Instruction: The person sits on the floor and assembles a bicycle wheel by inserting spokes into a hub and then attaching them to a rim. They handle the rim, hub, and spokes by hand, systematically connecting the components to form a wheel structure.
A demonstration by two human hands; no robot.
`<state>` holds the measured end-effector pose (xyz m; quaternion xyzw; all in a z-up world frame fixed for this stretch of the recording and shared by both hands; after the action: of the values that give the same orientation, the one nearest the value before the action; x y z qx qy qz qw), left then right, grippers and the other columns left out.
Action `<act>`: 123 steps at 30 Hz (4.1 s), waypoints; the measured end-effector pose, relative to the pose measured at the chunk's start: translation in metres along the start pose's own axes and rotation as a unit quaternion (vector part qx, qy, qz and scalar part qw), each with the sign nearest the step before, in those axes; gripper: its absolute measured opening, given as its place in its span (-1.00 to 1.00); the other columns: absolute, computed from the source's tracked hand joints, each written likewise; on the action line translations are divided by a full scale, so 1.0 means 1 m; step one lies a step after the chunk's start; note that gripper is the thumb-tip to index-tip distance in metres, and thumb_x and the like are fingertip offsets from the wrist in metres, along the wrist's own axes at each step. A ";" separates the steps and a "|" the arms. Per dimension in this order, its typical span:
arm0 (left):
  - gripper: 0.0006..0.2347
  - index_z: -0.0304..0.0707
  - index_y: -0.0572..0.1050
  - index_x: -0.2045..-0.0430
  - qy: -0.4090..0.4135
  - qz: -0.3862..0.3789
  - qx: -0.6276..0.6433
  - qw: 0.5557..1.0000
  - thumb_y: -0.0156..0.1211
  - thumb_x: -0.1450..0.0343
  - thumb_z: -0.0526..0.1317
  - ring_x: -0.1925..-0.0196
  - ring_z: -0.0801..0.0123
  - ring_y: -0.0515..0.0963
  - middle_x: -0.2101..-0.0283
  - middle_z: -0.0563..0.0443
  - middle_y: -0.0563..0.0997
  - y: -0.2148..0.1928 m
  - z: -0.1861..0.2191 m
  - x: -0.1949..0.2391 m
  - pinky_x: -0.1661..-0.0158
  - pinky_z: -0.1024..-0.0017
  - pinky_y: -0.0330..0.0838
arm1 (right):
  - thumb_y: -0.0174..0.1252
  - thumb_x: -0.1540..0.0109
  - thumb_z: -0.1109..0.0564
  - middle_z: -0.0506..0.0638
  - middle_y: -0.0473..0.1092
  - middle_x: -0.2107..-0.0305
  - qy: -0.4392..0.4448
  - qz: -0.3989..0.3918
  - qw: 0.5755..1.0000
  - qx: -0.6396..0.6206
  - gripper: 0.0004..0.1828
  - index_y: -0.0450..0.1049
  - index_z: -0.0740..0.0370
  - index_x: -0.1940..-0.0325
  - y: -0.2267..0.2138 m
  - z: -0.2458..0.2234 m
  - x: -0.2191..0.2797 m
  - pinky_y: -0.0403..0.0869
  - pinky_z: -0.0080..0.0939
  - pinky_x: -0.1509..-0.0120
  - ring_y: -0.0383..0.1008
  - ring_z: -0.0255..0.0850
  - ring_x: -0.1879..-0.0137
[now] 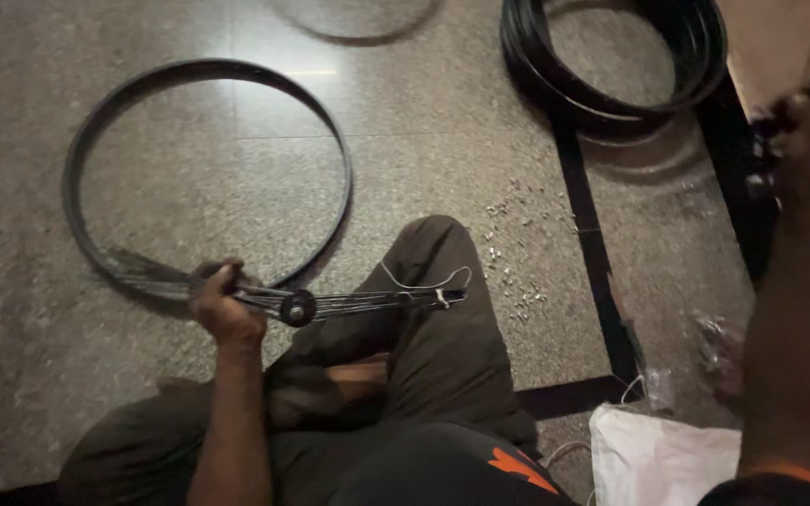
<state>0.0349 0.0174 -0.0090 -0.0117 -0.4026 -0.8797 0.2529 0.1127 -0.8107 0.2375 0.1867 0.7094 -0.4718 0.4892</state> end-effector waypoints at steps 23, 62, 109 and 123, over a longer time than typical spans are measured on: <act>-0.82 -0.18 0.37 0.14 0.008 0.050 -0.038 0.998 0.06 -0.42 -0.40 0.43 0.32 0.50 0.27 -0.13 0.57 -0.035 0.002 -0.012 0.40 0.33 0.47 | 0.25 -0.09 0.22 0.24 0.51 0.30 0.283 -0.348 0.772 0.450 -0.67 0.46 0.37 0.09 -0.101 0.076 0.219 0.51 0.01 0.16 0.58 0.08 0.17; -0.75 -0.27 0.44 0.04 0.019 0.109 -0.082 0.990 0.14 -0.40 -0.37 0.32 0.23 0.58 0.23 -0.12 0.57 -0.032 0.010 -0.004 0.34 0.28 0.51 | 0.53 0.30 -0.52 0.23 0.27 -0.36 0.213 -0.574 0.551 0.567 0.26 0.39 0.05 -0.37 -0.018 0.081 0.226 -0.20 0.68 -0.38 0.12 0.22 -0.50; -0.94 -0.16 0.50 0.35 0.027 0.139 0.089 0.986 0.23 -0.38 -0.27 0.38 0.26 0.59 0.44 -0.02 0.59 -0.014 0.068 -0.114 0.36 0.20 0.50 | 0.27 -0.16 0.13 0.10 0.50 0.35 0.067 -0.354 0.923 -0.132 -0.88 0.60 0.07 0.21 0.420 -0.469 0.019 0.44 0.11 0.17 0.52 0.14 0.21; -0.92 -0.17 0.47 0.31 -0.019 0.281 0.099 0.954 0.24 -0.41 -0.32 0.32 0.12 0.66 0.35 -0.05 0.61 -0.078 -0.008 -0.171 0.31 -0.05 0.58 | 0.38 0.04 0.05 0.09 0.46 0.05 -0.012 -0.317 0.937 -0.145 -0.44 0.56 0.13 -0.05 0.530 -0.485 0.019 0.26 0.21 -0.19 0.40 0.10 -0.09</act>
<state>0.1496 0.1287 -0.1081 -0.1164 -0.4727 -0.7286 0.4819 0.2375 -0.1441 -0.0002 -0.1271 0.7864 -0.4967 0.3445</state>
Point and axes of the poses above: each hand's wrist, its own x-axis away from the middle knuckle, its own y-axis out of the palm, z = x × y, the point moved 4 cm from there along -x, towards the middle knuckle
